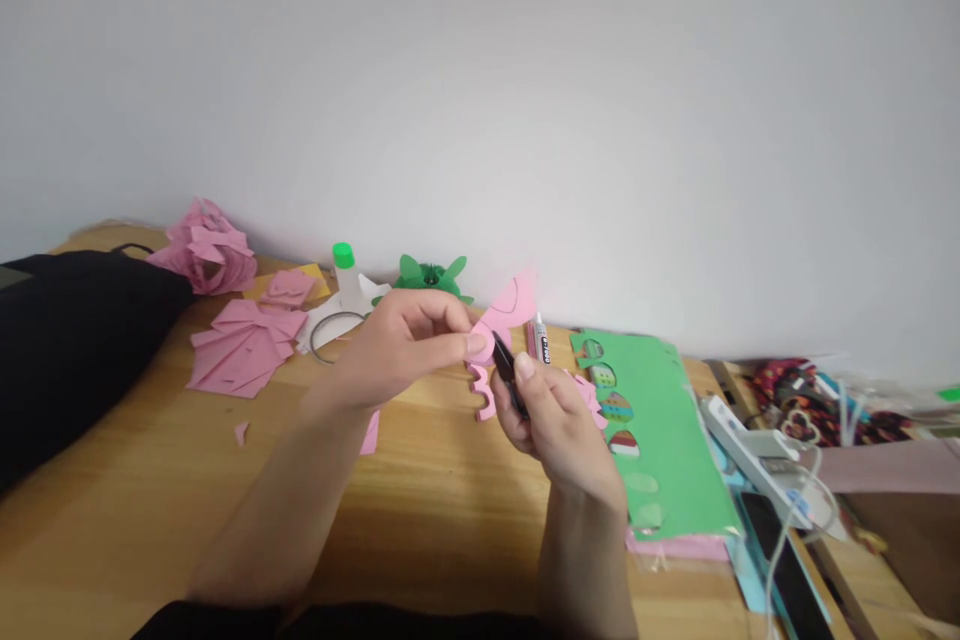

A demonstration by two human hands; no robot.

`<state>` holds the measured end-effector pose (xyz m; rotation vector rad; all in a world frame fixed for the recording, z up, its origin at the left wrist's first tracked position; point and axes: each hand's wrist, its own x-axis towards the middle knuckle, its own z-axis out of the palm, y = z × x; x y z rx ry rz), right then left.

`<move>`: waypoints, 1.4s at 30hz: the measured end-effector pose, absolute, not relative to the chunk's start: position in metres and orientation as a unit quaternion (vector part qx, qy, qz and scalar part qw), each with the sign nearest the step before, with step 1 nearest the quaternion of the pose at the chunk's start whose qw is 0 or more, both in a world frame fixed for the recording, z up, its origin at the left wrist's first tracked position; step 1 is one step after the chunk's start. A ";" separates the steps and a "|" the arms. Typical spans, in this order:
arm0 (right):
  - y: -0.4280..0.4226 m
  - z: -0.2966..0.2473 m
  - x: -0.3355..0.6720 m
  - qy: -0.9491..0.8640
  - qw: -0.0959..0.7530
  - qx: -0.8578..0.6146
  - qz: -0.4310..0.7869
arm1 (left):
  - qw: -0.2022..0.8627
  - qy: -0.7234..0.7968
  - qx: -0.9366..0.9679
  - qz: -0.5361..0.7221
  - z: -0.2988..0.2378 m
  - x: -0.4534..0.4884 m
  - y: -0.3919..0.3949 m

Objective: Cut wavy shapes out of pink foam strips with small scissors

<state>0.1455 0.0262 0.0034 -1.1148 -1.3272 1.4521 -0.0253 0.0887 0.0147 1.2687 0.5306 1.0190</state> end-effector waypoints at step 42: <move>0.026 0.005 0.148 -0.555 0.416 -0.475 0.542 | 0.575 0.264 0.631 0.449 0.017 -0.025 0.083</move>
